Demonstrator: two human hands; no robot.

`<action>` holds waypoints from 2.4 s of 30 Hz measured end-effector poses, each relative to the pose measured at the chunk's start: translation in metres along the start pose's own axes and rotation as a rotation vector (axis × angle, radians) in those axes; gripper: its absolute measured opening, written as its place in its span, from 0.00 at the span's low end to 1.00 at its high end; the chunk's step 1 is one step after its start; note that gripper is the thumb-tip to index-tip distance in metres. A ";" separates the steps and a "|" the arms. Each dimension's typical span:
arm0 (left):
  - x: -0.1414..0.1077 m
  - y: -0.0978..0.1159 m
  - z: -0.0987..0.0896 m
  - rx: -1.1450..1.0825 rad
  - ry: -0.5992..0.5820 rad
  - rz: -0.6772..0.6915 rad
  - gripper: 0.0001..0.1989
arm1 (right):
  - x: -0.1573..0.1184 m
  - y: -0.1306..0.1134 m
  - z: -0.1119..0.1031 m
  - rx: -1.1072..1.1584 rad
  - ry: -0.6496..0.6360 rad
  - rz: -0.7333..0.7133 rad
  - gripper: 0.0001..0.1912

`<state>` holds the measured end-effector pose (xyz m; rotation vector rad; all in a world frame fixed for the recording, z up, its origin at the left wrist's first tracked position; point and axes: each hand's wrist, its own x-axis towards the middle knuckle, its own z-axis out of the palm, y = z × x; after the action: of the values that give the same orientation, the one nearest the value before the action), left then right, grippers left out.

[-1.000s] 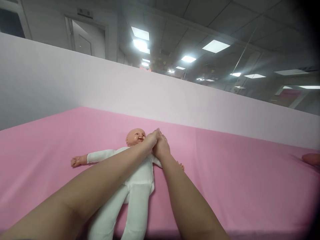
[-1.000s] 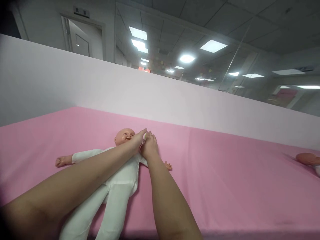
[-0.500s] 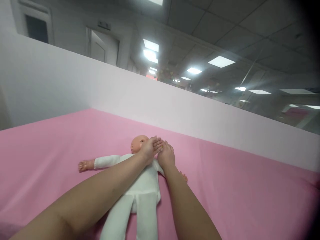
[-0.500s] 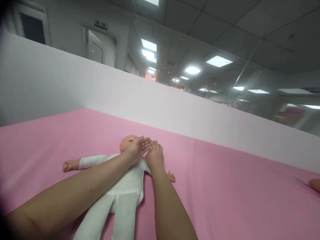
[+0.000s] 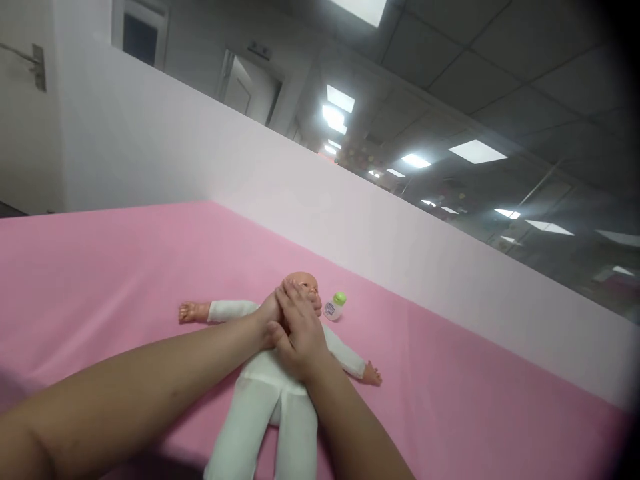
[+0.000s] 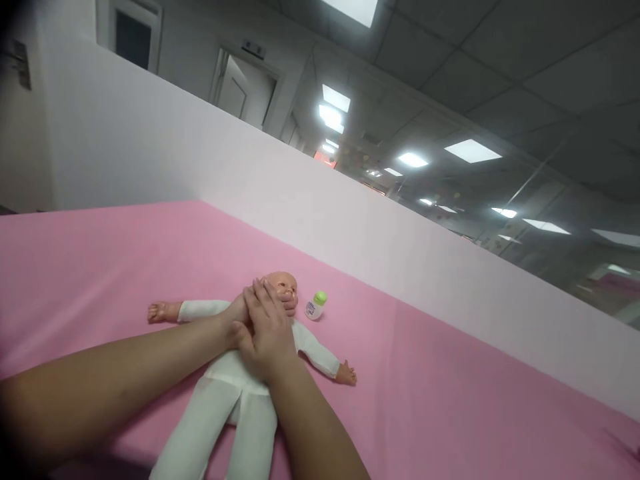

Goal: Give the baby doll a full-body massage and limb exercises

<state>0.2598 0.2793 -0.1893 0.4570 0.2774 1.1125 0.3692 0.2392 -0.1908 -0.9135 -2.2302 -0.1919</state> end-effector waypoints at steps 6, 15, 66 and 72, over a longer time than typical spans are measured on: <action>0.003 0.019 -0.012 0.006 -0.100 -0.237 0.36 | -0.001 0.002 0.004 -0.160 -0.180 0.291 0.36; 0.008 0.057 -0.018 -0.010 -0.030 -0.075 0.39 | -0.006 -0.014 0.000 -0.022 -0.282 -0.038 0.37; 0.019 0.068 -0.029 0.076 0.011 -0.068 0.31 | -0.011 -0.005 0.015 -0.148 -0.339 -0.057 0.44; 0.012 0.048 -0.020 0.026 -0.073 -0.255 0.25 | -0.012 -0.006 0.015 -0.177 -0.307 -0.049 0.52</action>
<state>0.2175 0.3121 -0.1834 0.4703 0.2775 0.8427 0.3632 0.2339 -0.2095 -1.0411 -2.5522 -0.2927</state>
